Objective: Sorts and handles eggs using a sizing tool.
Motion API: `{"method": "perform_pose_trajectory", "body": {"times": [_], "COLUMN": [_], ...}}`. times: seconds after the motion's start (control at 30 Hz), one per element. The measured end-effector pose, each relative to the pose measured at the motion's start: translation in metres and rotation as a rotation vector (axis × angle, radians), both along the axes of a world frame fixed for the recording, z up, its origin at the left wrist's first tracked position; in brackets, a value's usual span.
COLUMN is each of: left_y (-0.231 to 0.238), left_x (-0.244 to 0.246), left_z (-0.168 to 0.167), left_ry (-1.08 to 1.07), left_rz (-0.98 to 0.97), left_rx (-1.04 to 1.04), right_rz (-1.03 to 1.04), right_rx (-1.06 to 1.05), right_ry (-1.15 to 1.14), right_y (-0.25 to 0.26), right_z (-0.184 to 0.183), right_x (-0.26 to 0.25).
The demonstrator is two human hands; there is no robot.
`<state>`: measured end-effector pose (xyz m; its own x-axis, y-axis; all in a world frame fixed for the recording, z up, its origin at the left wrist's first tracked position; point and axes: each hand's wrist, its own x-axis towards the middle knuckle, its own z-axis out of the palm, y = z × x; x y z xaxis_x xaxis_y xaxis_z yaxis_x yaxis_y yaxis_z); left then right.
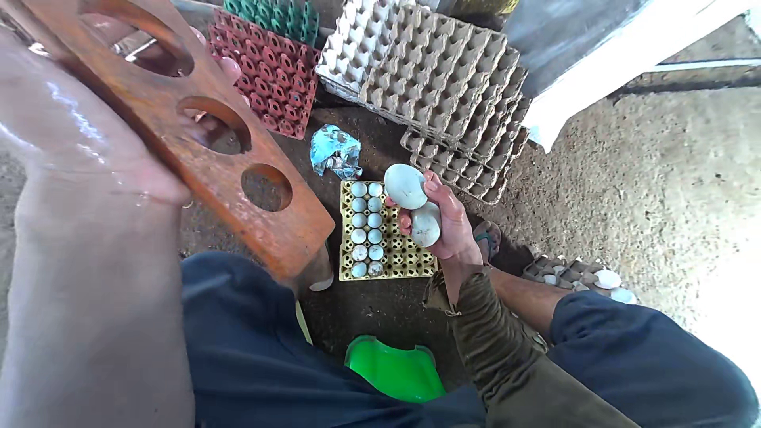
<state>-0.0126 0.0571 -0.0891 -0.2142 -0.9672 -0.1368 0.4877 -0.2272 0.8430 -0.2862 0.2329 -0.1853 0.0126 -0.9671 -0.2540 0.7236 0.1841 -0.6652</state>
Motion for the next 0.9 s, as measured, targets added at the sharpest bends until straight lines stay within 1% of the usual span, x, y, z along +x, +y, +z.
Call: {"method": "perform_pose_trajectory", "body": {"times": [0.1, 0.27, 0.4, 0.47, 0.53, 0.63, 0.7, 0.77, 0.8, 0.83, 0.9], "left_y": [0.003, 0.007, -0.006, -0.009, -0.007, 0.003, 0.008, 0.017, 0.024, 0.026, 0.017], "left_x": [-0.007, -0.014, 0.0, 0.003, 0.005, -0.002, 0.003, 0.007, 0.007, 0.011, 0.018], "left_z": [0.008, 0.016, -0.001, -0.004, -0.003, 0.01, 0.011, 0.012, 0.016, 0.015, 0.01], "left_ry": [-0.046, -0.115, -0.121, -0.124, -0.092, -0.041, -0.053, -0.13, -0.233, -0.29, -0.269], "left_rz": [0.087, 0.164, 0.132, 0.126, 0.116, 0.143, 0.105, 0.105, 0.099, 0.1, 0.15], "left_rx": [0.038, 0.055, 0.01, 0.019, 0.016, 0.048, 0.03, 0.008, -0.006, -0.032, -0.042], "right_rz": [0.022, 0.038, 0.032, 0.037, 0.049, 0.055, 0.049, 0.026, 0.008, -0.002, -0.029], "right_rx": [-0.042, -0.065, -0.071, -0.08, -0.085, -0.072, -0.036, 0.042, 0.108, 0.182, 0.341], "right_ry": [-0.04, -0.058, -0.064, -0.067, -0.065, -0.056, -0.012, 0.104, 0.177, 0.247, 0.408], "right_y": [0.003, 0.005, 0.006, 0.006, 0.005, 0.002, -0.005, -0.018, -0.027, -0.036, -0.062], "right_z": [0.006, 0.013, 0.015, 0.015, 0.014, 0.009, -0.001, -0.022, -0.037, -0.055, -0.096], "right_x": [0.003, 0.005, 0.008, 0.01, 0.011, 0.011, 0.01, 0.005, 0.0, -0.006, -0.02]}}
